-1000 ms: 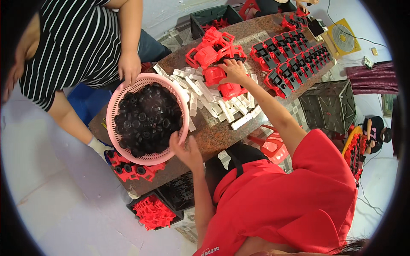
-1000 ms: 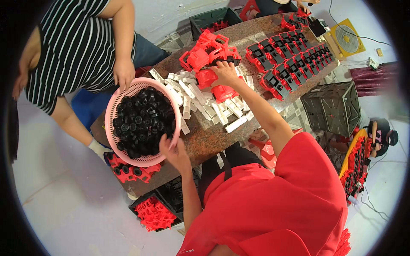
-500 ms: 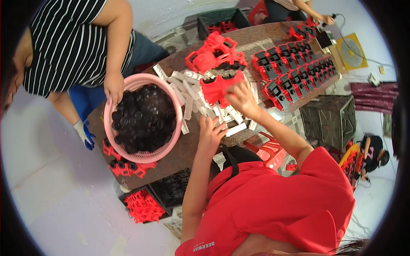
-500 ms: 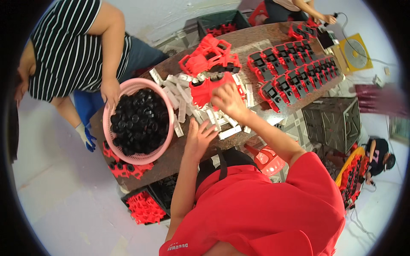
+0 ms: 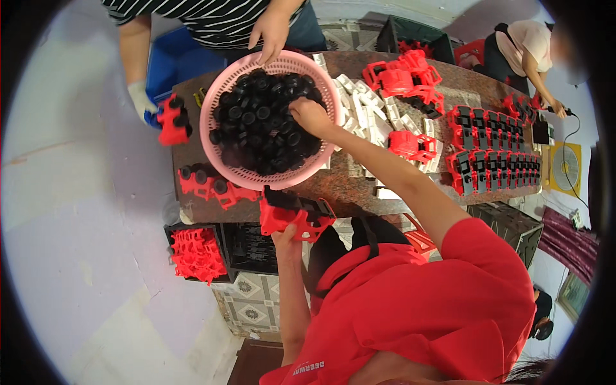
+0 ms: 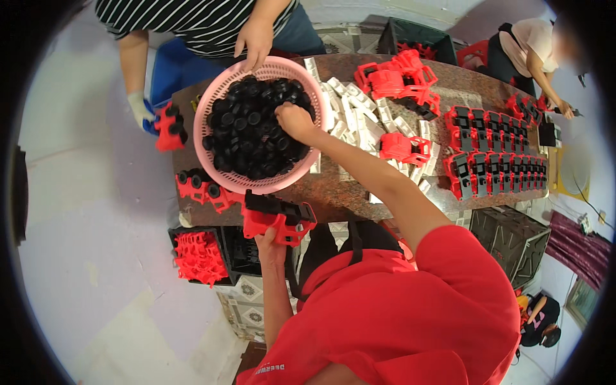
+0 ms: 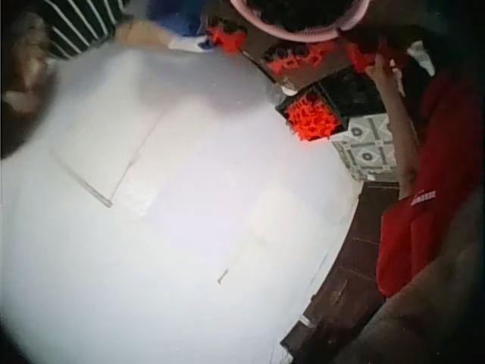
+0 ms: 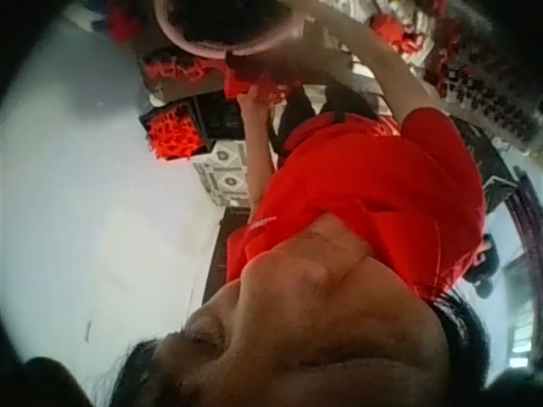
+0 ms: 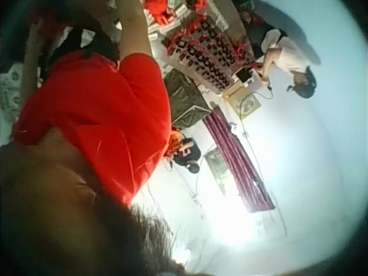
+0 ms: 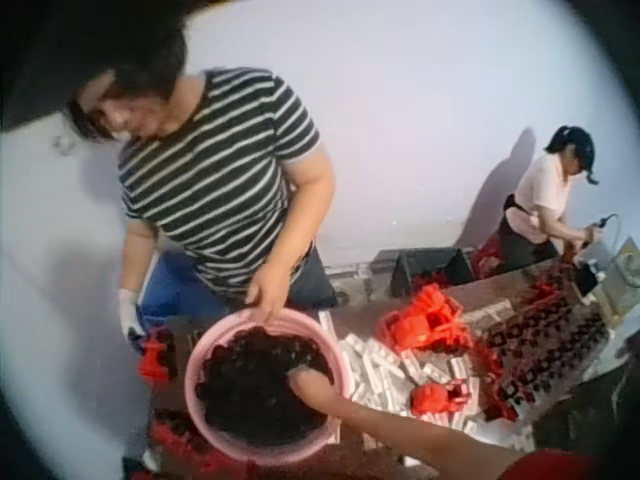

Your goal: The person assembles plastic toy fire trucks by attaching wheels to the toy chassis with plastic pins by hand.

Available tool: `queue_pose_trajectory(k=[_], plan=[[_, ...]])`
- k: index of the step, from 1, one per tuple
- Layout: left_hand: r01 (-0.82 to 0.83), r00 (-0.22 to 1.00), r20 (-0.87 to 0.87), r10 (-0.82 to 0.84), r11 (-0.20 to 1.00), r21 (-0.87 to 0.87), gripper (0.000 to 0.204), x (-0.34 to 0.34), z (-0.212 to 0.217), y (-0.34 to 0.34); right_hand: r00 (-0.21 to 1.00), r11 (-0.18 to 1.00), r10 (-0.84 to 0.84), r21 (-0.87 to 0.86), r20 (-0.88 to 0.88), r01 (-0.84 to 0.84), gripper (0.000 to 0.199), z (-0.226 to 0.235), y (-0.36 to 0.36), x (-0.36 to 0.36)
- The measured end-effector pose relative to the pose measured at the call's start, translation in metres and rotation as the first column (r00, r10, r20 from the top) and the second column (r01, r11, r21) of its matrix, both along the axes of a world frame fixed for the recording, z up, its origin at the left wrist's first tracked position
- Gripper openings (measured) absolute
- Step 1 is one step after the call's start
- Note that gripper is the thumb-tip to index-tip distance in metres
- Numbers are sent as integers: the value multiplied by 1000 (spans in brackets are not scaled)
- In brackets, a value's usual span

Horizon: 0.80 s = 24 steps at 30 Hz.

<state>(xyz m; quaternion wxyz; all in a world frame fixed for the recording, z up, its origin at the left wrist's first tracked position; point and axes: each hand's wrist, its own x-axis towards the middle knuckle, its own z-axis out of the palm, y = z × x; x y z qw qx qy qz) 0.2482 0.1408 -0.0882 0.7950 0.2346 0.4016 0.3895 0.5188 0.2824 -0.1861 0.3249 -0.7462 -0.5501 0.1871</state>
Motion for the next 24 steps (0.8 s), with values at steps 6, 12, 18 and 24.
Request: queue_pose_trajectory(k=[6,12,18,24], plan=[[-161,982,89,164,986,-41,82,-16,3,9,912,925,206,-374,356,-63,30,-33,49,-25],[-229,957,-179,227,973,9,91,-2,20,34,931,991,103,-40,-349,-125,27,50,-7,-13],[-116,973,-199,118,993,23,92,24,36,35,468,918,238,40,-851,-394,24,165,-101,-33],[-69,996,-53,77,989,132,96,27,30,25,681,904,369,73,-632,-422,27,158,-126,-41]])
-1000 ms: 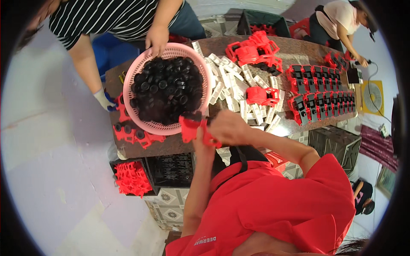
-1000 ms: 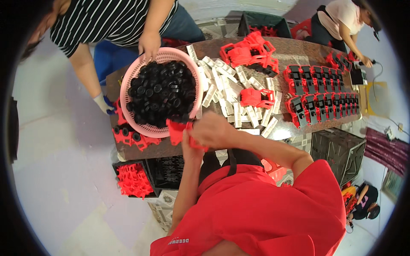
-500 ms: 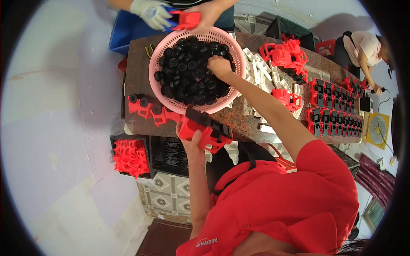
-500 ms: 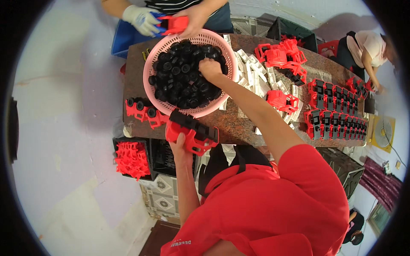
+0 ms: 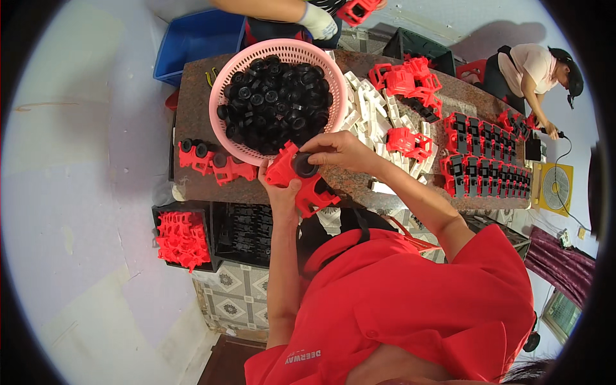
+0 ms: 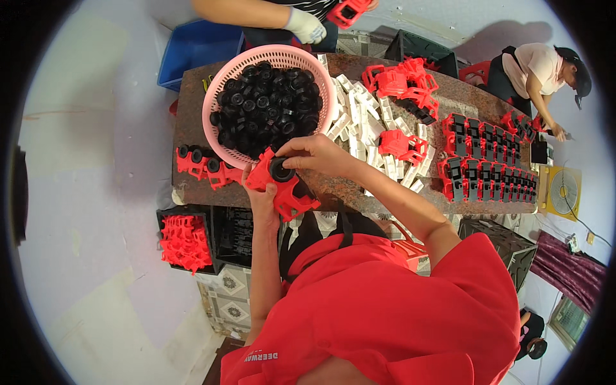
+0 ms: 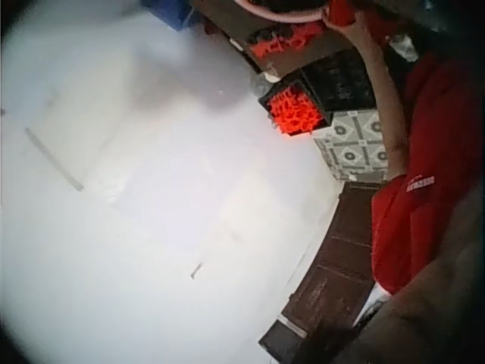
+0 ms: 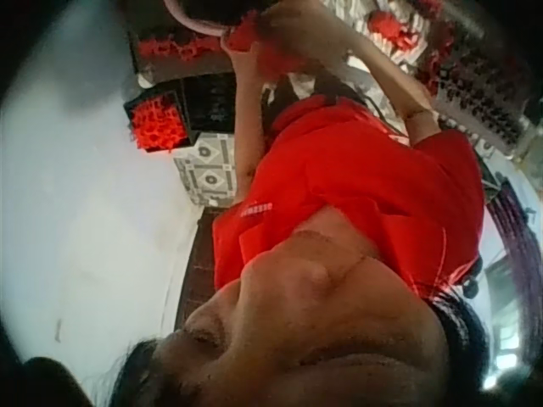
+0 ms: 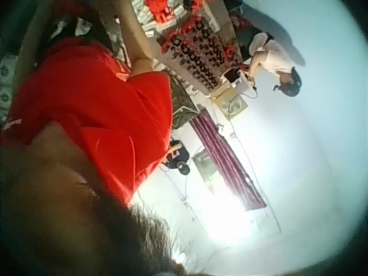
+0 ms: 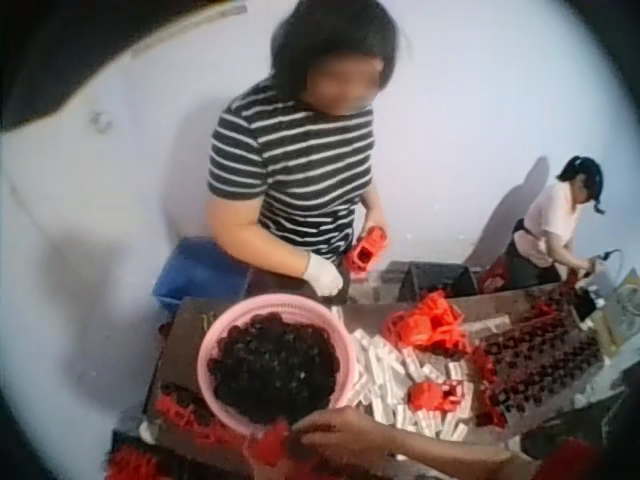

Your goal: The person assembles plastic toy fire trucks by attaching wheels to the toy chassis with plastic pins by hand.

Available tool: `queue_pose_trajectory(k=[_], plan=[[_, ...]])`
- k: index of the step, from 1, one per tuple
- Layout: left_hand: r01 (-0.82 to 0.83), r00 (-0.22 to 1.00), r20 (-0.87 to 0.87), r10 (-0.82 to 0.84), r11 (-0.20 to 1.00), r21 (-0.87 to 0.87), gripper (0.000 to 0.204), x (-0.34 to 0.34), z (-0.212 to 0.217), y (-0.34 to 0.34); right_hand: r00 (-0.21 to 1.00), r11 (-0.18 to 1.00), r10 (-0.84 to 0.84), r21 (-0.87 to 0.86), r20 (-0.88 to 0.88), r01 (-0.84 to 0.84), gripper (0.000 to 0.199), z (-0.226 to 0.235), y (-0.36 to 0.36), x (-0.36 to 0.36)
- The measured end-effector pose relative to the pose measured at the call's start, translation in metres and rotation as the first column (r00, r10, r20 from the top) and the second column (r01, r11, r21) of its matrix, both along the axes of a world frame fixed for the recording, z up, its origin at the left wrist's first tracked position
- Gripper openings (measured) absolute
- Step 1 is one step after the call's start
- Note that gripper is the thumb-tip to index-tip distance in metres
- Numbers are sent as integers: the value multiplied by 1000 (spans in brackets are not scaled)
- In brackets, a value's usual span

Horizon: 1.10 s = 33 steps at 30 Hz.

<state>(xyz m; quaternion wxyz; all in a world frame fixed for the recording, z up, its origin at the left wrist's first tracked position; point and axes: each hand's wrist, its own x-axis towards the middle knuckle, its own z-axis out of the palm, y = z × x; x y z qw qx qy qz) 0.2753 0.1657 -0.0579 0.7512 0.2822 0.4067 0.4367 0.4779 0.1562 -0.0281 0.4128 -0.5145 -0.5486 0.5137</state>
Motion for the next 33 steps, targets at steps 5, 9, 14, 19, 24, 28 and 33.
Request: queue_pose_trajectory(k=[5,9,14,19,24,28,33], plan=[[6,989,-148,-19,996,-90,96,-1,8,-11,994,1000,-15,18,109,14,48,-5,-8,-4],[47,985,-157,-68,990,-136,92,-8,-2,-28,976,952,149,-244,-158,-185,63,-24,-14,-12],[-12,977,-213,-22,988,-153,87,-34,-13,-45,974,942,197,-255,-113,-220,43,-36,-14,-40],[-197,975,-147,166,951,-238,73,-38,-10,-32,979,889,40,-454,201,56,44,-104,106,-27],[-280,960,-69,273,944,-174,54,-44,-6,-9,389,947,-89,-43,917,318,42,-181,141,-25],[-389,915,-150,374,917,-86,43,-43,-13,11,400,935,-271,141,876,325,37,-173,129,-22],[-481,868,-187,461,873,-81,39,-32,-19,26,926,927,-346,-97,151,362,31,-92,79,-6]])
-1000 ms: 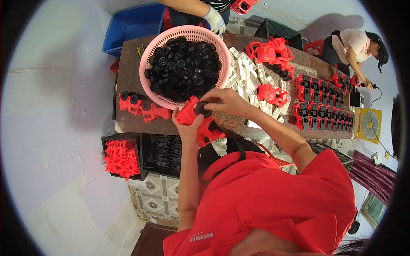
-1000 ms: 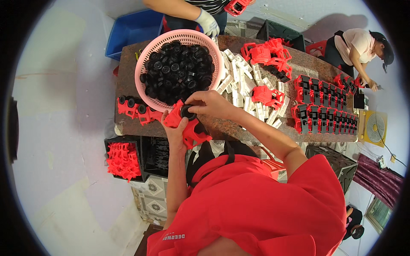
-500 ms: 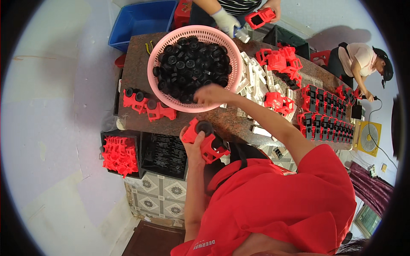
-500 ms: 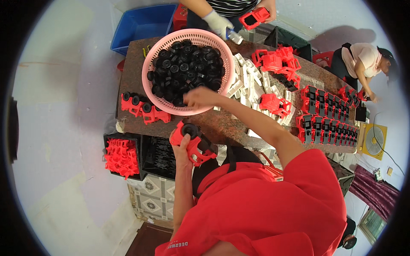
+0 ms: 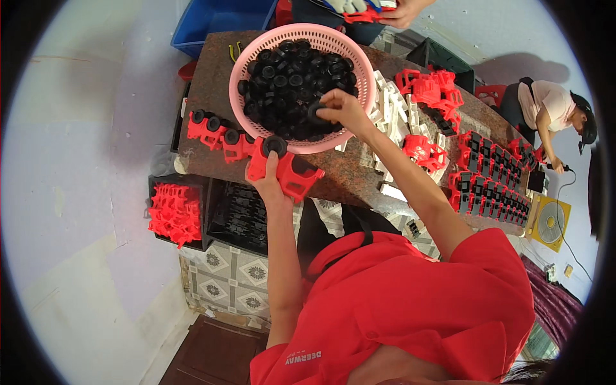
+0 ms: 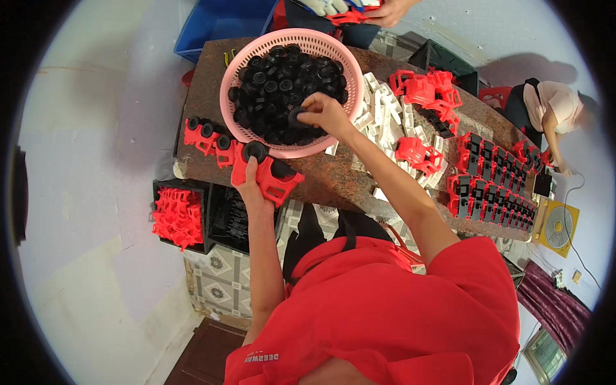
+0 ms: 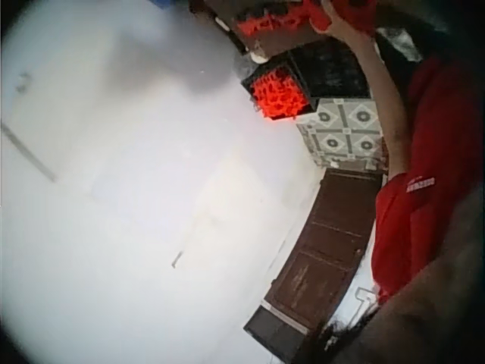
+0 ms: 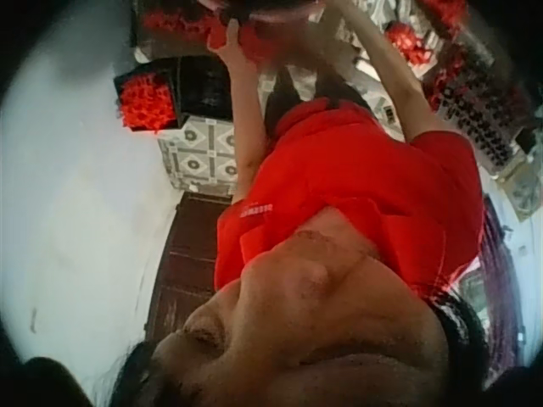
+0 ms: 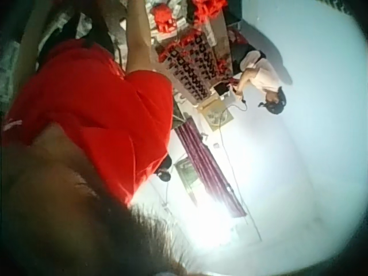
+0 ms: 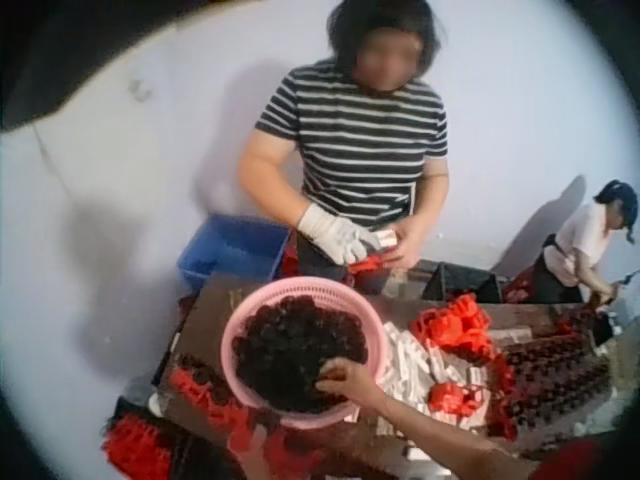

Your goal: The person assembles plastic toy fire trucks by attaching wheels to the toy chassis with plastic pins by hand.

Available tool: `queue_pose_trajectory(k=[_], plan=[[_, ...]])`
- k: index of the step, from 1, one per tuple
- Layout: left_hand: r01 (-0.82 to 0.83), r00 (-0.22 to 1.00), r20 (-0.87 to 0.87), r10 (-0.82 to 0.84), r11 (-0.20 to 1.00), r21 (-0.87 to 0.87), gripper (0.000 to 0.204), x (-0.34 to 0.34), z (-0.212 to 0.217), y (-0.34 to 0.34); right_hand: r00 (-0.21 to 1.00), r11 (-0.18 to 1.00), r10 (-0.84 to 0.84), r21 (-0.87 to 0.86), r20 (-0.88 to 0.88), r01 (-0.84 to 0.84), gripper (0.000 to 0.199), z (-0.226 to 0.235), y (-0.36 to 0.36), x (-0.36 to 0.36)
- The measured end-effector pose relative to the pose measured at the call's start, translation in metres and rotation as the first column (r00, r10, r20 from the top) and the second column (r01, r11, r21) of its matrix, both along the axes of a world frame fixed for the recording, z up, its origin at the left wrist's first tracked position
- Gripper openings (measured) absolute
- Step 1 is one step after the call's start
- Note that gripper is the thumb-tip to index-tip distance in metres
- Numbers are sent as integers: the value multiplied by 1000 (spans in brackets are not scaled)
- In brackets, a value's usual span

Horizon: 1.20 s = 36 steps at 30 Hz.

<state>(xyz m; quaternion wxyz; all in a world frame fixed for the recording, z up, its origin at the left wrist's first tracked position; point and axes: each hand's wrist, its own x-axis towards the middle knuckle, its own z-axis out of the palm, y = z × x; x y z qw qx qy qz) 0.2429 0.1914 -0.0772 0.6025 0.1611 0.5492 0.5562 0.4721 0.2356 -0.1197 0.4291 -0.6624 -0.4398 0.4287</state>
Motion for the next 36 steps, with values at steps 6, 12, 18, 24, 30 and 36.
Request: queue_pose_trajectory(k=[6,12,18,24,30,36], plan=[[86,996,-11,-85,996,33,36,30,8,0,858,954,270,1,-437,-300,24,73,-72,-15],[152,987,-61,-152,988,6,45,40,10,-8,910,910,346,-155,-229,-385,31,65,-88,-8],[373,927,62,-371,927,-35,75,27,16,-26,726,887,176,-213,-665,-410,65,70,-106,-12],[492,858,-137,-496,868,-61,86,29,32,-77,718,892,238,-146,-655,-429,74,68,-120,-20],[451,874,-218,-434,892,32,102,32,54,-85,674,857,314,-105,-668,-504,73,84,-120,-24],[489,756,205,-621,745,454,106,-33,65,-59,701,836,524,132,-483,-533,83,130,-127,-13]])
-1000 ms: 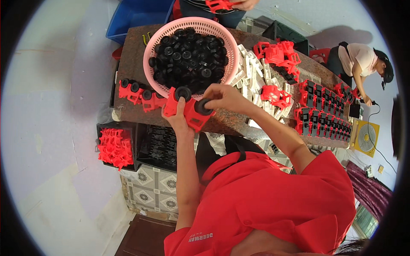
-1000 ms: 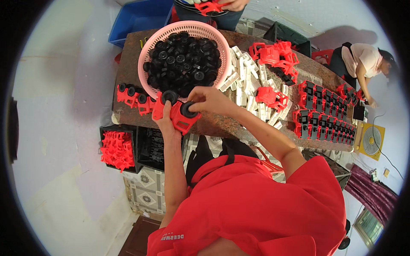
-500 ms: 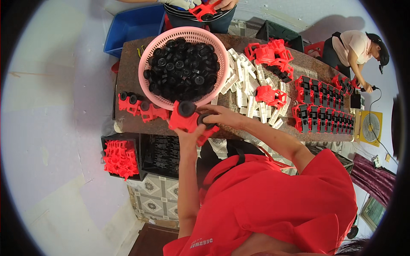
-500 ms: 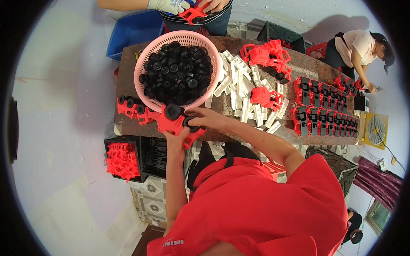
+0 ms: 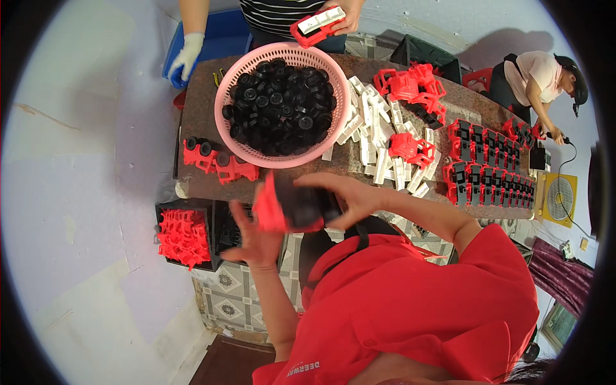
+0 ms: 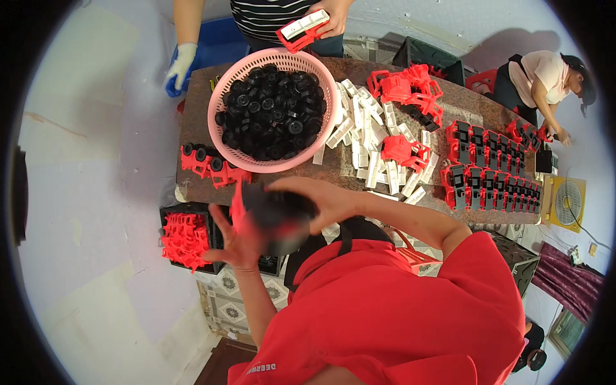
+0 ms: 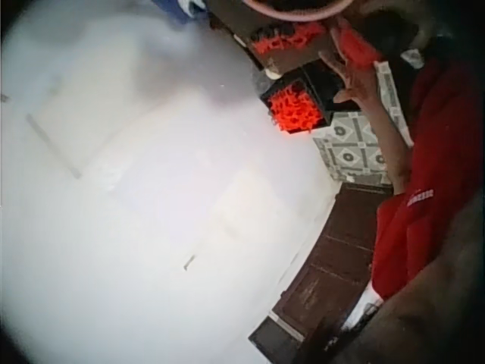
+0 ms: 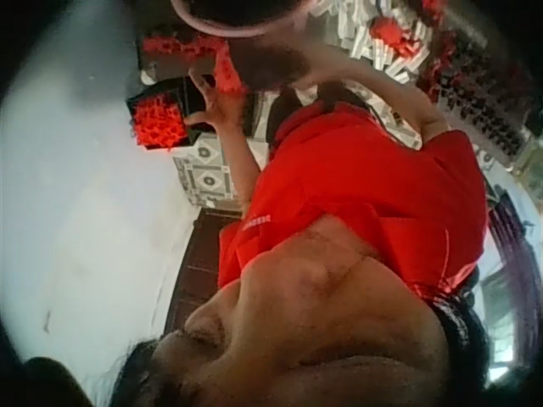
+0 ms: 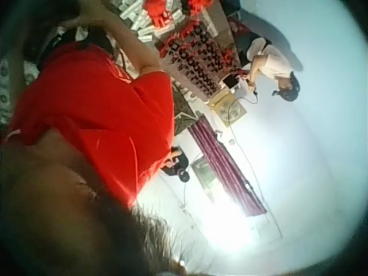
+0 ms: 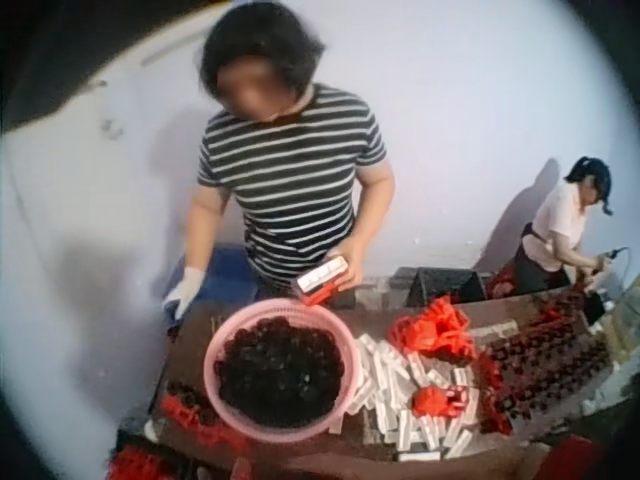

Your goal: The person assembles plastic toy fire trucks by attaching wheels to the toy chassis with plastic pins by hand.

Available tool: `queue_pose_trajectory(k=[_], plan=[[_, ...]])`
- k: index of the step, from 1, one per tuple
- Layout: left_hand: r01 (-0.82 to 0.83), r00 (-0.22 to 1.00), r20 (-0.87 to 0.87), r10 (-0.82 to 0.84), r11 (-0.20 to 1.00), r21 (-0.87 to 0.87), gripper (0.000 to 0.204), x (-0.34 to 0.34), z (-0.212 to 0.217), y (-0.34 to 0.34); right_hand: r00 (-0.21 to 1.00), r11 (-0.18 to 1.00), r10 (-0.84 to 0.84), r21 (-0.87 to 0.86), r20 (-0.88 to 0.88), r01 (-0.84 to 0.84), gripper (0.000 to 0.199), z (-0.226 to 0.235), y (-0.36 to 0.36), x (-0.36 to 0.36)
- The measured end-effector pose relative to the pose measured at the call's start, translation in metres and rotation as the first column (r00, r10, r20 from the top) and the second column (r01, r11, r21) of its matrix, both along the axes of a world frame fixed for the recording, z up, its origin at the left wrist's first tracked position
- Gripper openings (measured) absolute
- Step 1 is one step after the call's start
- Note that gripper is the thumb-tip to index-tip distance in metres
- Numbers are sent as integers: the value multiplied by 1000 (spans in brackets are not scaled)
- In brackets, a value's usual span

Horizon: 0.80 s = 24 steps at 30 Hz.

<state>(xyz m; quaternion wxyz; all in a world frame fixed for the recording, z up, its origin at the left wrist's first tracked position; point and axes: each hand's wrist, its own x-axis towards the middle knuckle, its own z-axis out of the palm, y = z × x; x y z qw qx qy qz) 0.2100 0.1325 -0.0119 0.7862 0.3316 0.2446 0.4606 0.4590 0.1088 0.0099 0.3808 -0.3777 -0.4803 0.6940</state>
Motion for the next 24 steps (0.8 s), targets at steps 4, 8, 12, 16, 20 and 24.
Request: queue_pose_trajectory(k=[4,8,12,16,20,24], plan=[[288,954,66,-293,834,-471,131,-15,-18,-4,896,482,-26,790,444,-378,75,10,4,-23],[420,894,46,-445,797,-433,103,-40,-48,-13,901,431,168,793,399,-431,43,12,60,-25],[359,928,53,-370,844,-399,95,-17,-54,3,453,693,-560,692,694,-203,32,-187,142,26],[19,999,51,3,909,-416,76,0,-68,7,103,815,-510,518,854,-258,35,-218,156,22],[-228,971,-157,180,891,-391,63,16,-73,13,295,861,-491,508,820,21,35,-190,158,28],[-361,875,-431,220,890,-278,67,18,-71,18,851,951,-309,168,425,261,30,-91,124,7]])
